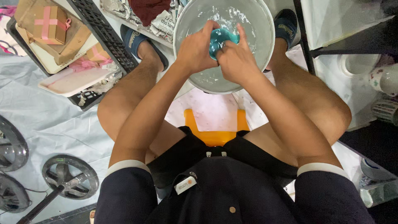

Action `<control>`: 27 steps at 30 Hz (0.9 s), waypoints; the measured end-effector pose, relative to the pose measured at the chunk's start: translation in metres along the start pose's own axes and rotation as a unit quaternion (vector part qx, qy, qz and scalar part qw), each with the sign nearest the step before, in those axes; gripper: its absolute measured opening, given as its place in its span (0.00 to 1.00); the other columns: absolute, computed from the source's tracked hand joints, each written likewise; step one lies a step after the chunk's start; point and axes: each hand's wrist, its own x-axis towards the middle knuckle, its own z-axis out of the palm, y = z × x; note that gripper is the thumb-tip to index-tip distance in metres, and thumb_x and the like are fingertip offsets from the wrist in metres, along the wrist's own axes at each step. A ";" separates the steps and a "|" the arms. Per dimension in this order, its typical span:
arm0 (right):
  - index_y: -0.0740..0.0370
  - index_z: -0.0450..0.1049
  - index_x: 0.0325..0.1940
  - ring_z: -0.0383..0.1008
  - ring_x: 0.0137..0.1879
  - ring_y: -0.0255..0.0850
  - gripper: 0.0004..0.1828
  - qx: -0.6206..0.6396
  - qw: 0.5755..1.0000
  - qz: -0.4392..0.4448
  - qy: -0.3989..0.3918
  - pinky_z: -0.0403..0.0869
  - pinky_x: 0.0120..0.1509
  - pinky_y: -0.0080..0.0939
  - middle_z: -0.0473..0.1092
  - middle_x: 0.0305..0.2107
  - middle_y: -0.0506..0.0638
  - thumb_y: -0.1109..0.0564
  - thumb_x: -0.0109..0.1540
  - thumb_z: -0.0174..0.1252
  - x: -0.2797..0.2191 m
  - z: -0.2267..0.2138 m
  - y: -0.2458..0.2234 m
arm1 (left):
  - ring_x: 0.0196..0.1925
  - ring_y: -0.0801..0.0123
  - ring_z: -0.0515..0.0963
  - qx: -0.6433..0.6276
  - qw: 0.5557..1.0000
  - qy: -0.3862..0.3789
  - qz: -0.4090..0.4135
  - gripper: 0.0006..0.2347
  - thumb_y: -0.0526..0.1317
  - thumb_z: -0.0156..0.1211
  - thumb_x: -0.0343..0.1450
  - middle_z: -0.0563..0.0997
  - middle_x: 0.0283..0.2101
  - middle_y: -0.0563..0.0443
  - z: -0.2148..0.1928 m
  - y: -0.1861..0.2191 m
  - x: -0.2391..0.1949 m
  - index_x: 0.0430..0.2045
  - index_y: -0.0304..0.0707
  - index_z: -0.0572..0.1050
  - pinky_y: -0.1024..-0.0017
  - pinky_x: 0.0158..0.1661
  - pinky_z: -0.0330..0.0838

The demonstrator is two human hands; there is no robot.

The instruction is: The person washes several ceramic cups and a small plate in a bucket of water using a sponge. The person scrubs the interior and exterior of each item, rinses them in the water, and places them on a nearby shelf.

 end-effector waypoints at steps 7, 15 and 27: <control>0.61 0.78 0.35 0.77 0.44 0.53 0.11 0.068 0.995 -0.008 -0.072 0.41 0.81 0.69 0.76 0.29 0.56 0.66 0.49 0.59 0.006 0.004 0.014 | 0.42 0.43 0.82 0.009 0.998 -0.043 -0.039 0.33 0.40 0.78 0.54 0.82 0.40 0.43 0.005 0.004 0.005 0.51 0.43 0.64 0.52 0.40 0.75; 0.58 0.79 0.33 0.78 0.47 0.46 0.10 -0.011 1.000 -0.002 0.025 0.42 0.79 0.71 0.76 0.31 0.50 0.66 0.50 0.59 -0.001 0.021 0.011 | 0.43 0.43 0.81 0.018 1.000 -0.014 0.020 0.33 0.38 0.78 0.53 0.81 0.43 0.42 0.008 0.007 0.007 0.51 0.42 0.63 0.52 0.38 0.74; 0.61 0.78 0.44 0.77 0.47 0.57 0.08 0.184 0.980 0.041 -0.066 0.70 0.51 0.62 0.77 0.36 0.57 0.56 0.62 0.64 -0.003 -0.010 0.027 | 0.70 0.60 0.69 -0.359 0.930 -0.075 -0.010 0.28 0.43 0.67 0.75 0.70 0.69 0.44 -0.015 -0.006 0.014 0.69 0.35 0.64 0.65 0.65 0.67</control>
